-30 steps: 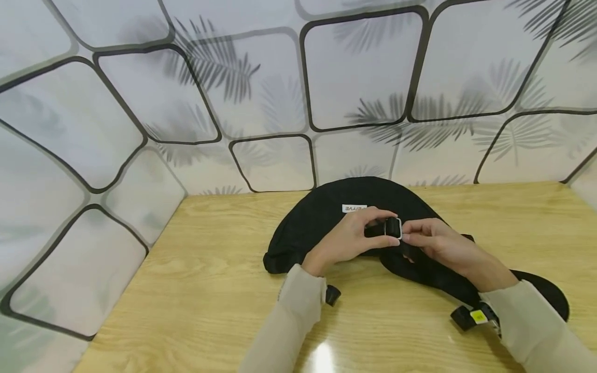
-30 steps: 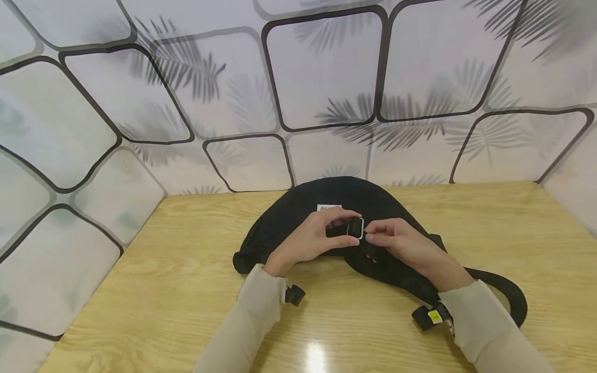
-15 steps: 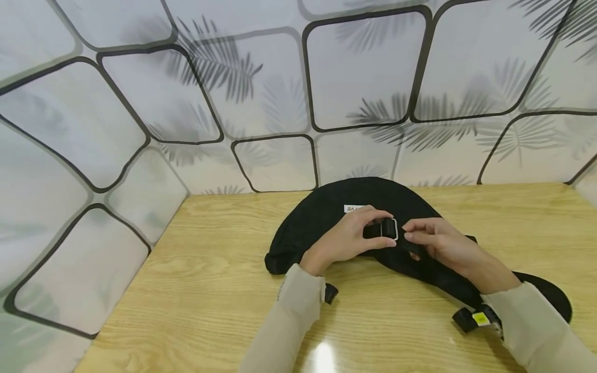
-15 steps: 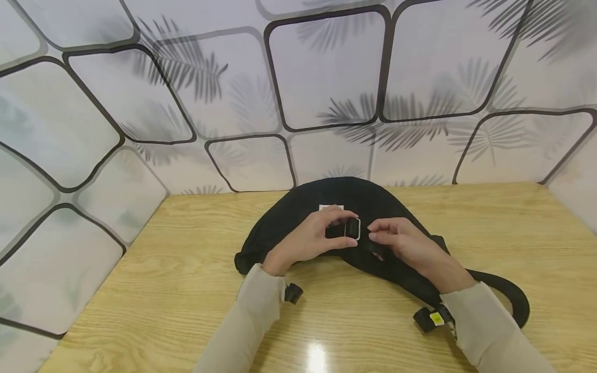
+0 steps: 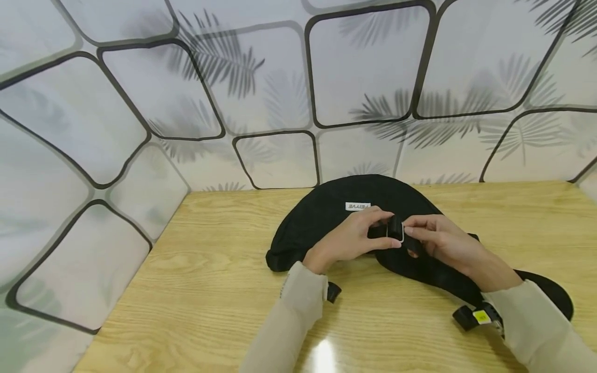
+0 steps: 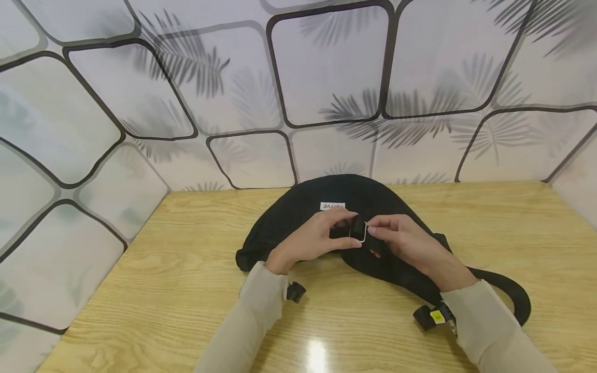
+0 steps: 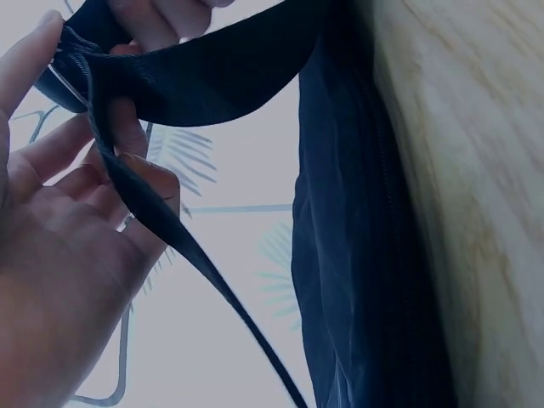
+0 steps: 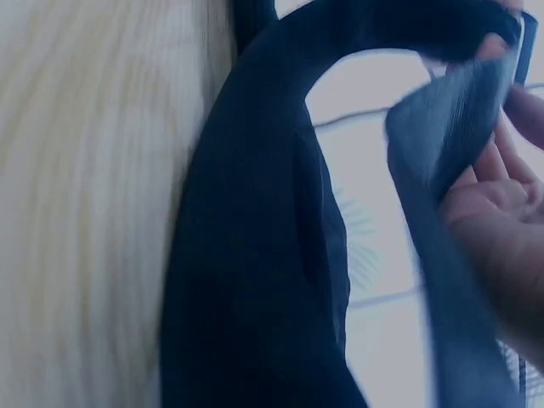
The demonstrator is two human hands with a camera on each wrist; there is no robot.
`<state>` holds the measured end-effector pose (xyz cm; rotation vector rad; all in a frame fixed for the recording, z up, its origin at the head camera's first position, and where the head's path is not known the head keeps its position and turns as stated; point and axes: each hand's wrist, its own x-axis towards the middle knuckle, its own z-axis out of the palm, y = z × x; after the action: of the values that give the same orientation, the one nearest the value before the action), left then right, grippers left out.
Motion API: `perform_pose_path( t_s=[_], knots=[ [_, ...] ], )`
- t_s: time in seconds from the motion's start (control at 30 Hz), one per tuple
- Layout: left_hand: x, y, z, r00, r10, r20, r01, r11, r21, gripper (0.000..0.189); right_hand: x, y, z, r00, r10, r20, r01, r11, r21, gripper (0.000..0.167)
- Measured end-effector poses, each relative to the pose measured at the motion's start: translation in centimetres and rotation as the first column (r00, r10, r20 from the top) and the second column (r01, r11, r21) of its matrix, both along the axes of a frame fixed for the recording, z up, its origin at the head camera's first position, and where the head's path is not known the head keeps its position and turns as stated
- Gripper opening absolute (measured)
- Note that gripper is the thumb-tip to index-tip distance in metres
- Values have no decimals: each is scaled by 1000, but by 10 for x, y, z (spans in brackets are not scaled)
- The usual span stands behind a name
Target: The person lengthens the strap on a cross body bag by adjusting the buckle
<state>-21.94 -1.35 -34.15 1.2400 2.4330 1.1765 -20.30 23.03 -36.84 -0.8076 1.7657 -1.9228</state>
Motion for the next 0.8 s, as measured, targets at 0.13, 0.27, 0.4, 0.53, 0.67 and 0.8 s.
perform_pose_path(
  t_s=[0.13,0.27,0.4,0.53,0.67,0.8],
  knots=[
    [-1,-5,1,1000,19,22,-20,999,50,50,-1,6,-1,999,-6,-33,8,997,73,32],
    [1,-6,4,999,30,35,-32,997,64,53,-1,7,-1,999,-16,-45,20,996,86,31],
    [1,-4,4,999,21,30,-23,998,52,46,0,4,-1,999,1,-37,0,999,39,29],
    [2,2,0,999,-13,46,11,999,35,39,2,1,0,999,9,-40,-9,1000,-5,30],
    [2,5,-2,998,-23,66,22,1000,22,43,2,1,1,999,2,-43,-3,1000,-9,31],
    [1,3,1,999,-22,34,20,998,53,38,2,4,4,998,-50,-45,54,994,91,28]
  ],
)
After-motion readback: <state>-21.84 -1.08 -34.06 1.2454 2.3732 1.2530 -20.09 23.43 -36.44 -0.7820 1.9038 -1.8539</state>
